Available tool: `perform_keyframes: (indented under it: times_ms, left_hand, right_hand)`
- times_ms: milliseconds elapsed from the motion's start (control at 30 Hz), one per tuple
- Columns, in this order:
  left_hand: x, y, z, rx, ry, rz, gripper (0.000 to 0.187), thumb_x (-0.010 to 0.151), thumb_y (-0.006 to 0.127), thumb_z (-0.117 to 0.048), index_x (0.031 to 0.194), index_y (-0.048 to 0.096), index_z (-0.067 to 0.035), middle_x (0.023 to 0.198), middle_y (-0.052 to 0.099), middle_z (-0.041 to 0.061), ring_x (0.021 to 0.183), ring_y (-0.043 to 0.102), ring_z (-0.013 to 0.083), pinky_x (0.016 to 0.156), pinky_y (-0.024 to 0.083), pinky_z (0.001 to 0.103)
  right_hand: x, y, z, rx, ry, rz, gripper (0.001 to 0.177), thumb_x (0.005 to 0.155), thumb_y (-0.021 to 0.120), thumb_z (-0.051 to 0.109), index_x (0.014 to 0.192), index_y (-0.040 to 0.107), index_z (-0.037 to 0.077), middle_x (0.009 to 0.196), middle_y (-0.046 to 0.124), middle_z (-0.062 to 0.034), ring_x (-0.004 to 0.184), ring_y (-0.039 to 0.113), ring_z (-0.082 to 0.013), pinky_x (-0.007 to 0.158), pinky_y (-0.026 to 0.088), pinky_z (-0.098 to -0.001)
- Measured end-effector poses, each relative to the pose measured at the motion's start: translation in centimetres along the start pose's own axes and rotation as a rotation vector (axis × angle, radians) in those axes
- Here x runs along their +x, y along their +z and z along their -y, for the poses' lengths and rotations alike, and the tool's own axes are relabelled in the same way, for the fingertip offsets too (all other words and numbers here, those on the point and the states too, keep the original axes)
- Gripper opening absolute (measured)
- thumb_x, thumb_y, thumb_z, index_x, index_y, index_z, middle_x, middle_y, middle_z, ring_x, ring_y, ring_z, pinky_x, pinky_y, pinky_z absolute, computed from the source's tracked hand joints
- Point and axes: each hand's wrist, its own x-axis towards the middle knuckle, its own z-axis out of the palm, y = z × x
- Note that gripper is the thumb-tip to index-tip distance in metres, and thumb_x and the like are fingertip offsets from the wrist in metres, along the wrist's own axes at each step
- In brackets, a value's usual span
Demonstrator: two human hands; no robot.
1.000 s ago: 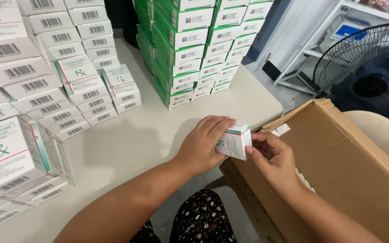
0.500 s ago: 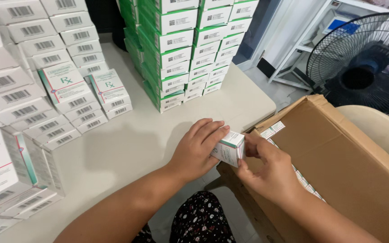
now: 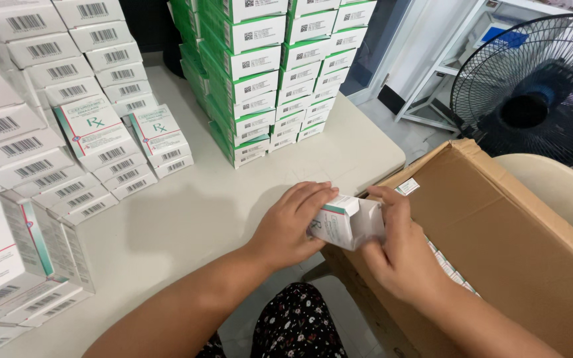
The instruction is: The person picks up small white boxes from a table, opens them to check the contents, and places them into a large cardboard box. The person repeats this process, arranging the boxes in rows inside the larger box.
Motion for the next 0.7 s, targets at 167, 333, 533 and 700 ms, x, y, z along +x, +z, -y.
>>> perform_keyframes:
  times_ms: [167,333,533,700]
  left_hand:
    - [-0.2,0.2,0.3,-0.205,0.158,-0.06,0.085,0.073,0.089,-0.013,0.145,0.045,-0.011,0.152,0.052,0.012,0.145,0.049,0.0382,0.128,0.038,0.052]
    - [-0.2,0.4,0.3,-0.212,0.147,-0.076,0.085,0.072,0.089,-0.01,0.145,0.045,-0.012,0.153,0.051,0.012,0.147,0.046,0.0397,0.125,0.041,0.049]
    - [-0.5,0.3,-0.1,-0.119,0.078,-0.099,0.083,0.068,0.089,-0.011,0.142,0.05,-0.012,0.149,0.055,0.011,0.139,0.052,0.0369,0.12,0.045,0.047]
    - [-0.4,0.2,-0.2,-0.095,0.091,-0.11,0.082,0.067,0.088,-0.012,0.14,0.051,-0.012,0.146,0.056,0.01,0.135,0.054,0.0377,0.115,0.049,0.046]
  right_hand:
    - [-1.8,-0.1,0.9,0.24,-0.125,-0.029,0.062,0.09,0.062,0.012,0.14,0.032,-0.009,0.115,0.062,-0.0287,0.096,0.07,-0.0378,0.088,0.054,-0.0423]
    - [-1.8,0.2,0.7,0.11,-0.246,-0.044,0.068,0.093,0.062,0.027,0.14,0.03,-0.009,0.123,0.061,-0.0301,0.109,0.067,-0.0405,0.095,0.052,-0.0454]
    - [-1.2,0.1,0.7,0.19,-0.322,-0.093,0.065,0.096,0.054,0.027,0.15,0.035,-0.004,0.121,0.062,-0.023,0.1,0.068,-0.031,0.092,0.055,-0.0412]
    - [-1.3,0.5,1.3,0.049,-0.278,-0.083,0.059,0.094,0.061,0.023,0.144,0.044,-0.002,0.113,0.059,-0.0209,0.092,0.062,-0.0307,0.081,0.054,-0.0409]
